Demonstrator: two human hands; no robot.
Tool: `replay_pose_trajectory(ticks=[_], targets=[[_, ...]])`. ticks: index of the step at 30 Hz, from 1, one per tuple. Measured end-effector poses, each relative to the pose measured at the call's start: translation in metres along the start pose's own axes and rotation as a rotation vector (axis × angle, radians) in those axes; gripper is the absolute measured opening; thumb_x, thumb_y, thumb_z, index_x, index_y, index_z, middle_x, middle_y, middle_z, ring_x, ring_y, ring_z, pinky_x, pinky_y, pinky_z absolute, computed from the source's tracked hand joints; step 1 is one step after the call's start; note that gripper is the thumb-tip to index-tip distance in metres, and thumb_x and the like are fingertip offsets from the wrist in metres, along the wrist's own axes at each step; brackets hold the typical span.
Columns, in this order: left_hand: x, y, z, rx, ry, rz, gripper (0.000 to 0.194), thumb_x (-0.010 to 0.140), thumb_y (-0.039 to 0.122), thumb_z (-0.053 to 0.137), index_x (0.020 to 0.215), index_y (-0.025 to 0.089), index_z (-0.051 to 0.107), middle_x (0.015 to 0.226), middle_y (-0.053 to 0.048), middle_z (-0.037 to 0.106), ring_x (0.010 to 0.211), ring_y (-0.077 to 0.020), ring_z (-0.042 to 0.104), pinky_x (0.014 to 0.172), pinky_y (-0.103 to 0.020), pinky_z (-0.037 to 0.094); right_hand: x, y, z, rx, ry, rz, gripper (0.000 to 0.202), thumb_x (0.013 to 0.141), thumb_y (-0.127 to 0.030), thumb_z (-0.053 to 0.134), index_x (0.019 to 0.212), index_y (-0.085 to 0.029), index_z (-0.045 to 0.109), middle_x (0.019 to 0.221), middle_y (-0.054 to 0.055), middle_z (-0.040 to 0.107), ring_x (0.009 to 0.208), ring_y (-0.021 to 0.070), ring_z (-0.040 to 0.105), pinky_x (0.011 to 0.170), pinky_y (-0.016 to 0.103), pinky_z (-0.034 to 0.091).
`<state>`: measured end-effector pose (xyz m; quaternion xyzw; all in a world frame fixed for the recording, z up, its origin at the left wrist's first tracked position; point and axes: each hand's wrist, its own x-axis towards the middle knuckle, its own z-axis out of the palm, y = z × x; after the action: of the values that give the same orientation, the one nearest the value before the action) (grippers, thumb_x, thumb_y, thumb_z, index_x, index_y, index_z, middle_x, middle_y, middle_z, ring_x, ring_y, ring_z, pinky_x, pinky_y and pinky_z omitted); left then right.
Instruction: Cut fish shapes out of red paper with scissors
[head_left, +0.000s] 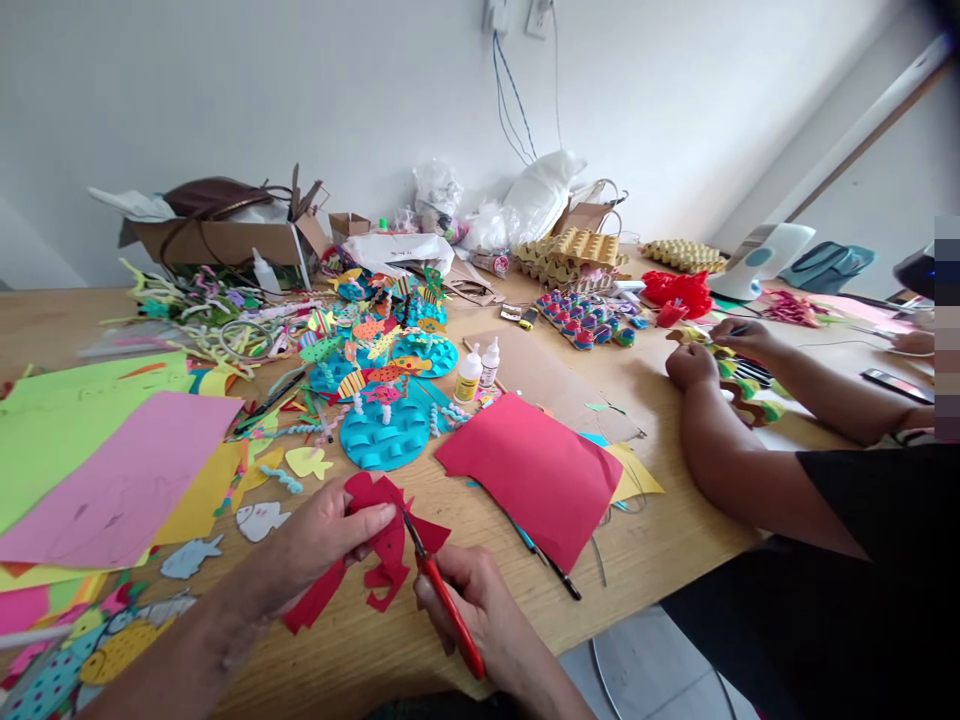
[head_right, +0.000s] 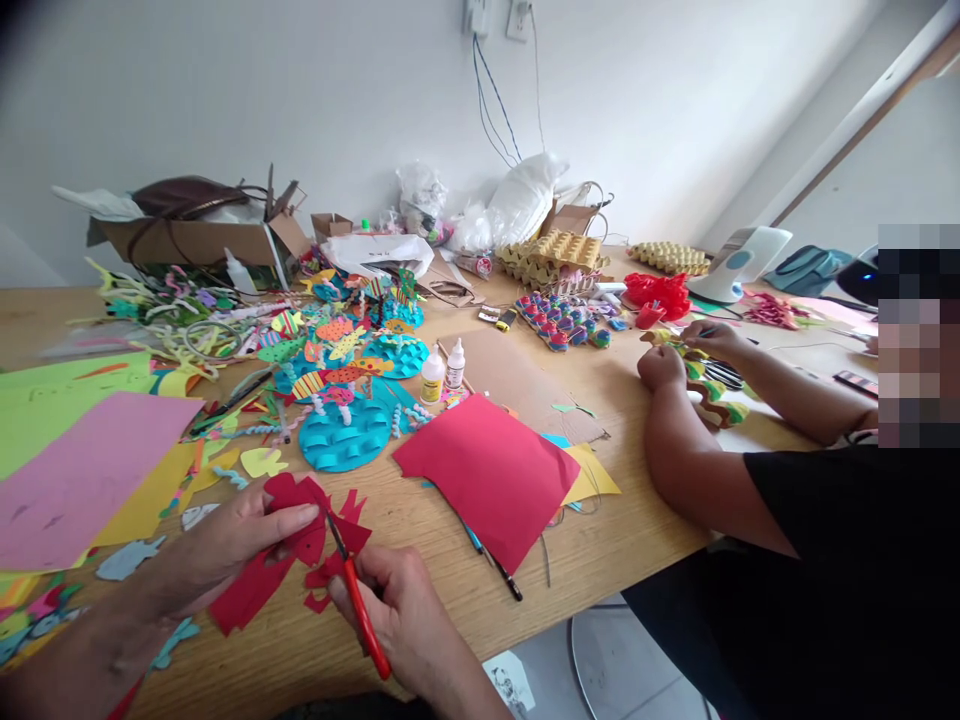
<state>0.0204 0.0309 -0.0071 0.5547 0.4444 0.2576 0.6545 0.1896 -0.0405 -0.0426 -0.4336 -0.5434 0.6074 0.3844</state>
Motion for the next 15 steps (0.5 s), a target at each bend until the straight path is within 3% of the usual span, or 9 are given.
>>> replay_pose_trajectory(ticks=[8, 15], targets=[[0.0003, 0.0053, 0.0064, -0.028, 0.026, -0.013, 0.026, 0.069, 0.038, 0.062, 0.054, 0.019, 0.051, 0.045, 0.006, 0.048, 0.045, -0.0093, 0.035, 0.045, -0.022, 0.028, 0.0001, 0.0099, 0.0012, 0.057, 0.016, 0.017, 0.048, 0.080, -0.061, 0.048, 0.060, -0.018, 0.042, 0.048, -0.006, 0.037, 0.042, 0.0065, 0.031, 0.039, 0.019, 0.024], [0.0019, -0.0022, 0.0035, -0.078, 0.014, -0.006, 0.023, 0.072, 0.035, 0.062, 0.057, 0.018, 0.054, 0.048, 0.006, 0.049, 0.046, -0.0092, 0.036, 0.047, -0.021, 0.029, -0.0012, 0.0076, 0.0011, 0.100, -0.013, 0.019, 0.049, 0.080, -0.062, 0.048, 0.058, -0.018, 0.041, 0.046, -0.007, 0.037, 0.038, 0.0053, 0.030, 0.037, 0.017, 0.026]])
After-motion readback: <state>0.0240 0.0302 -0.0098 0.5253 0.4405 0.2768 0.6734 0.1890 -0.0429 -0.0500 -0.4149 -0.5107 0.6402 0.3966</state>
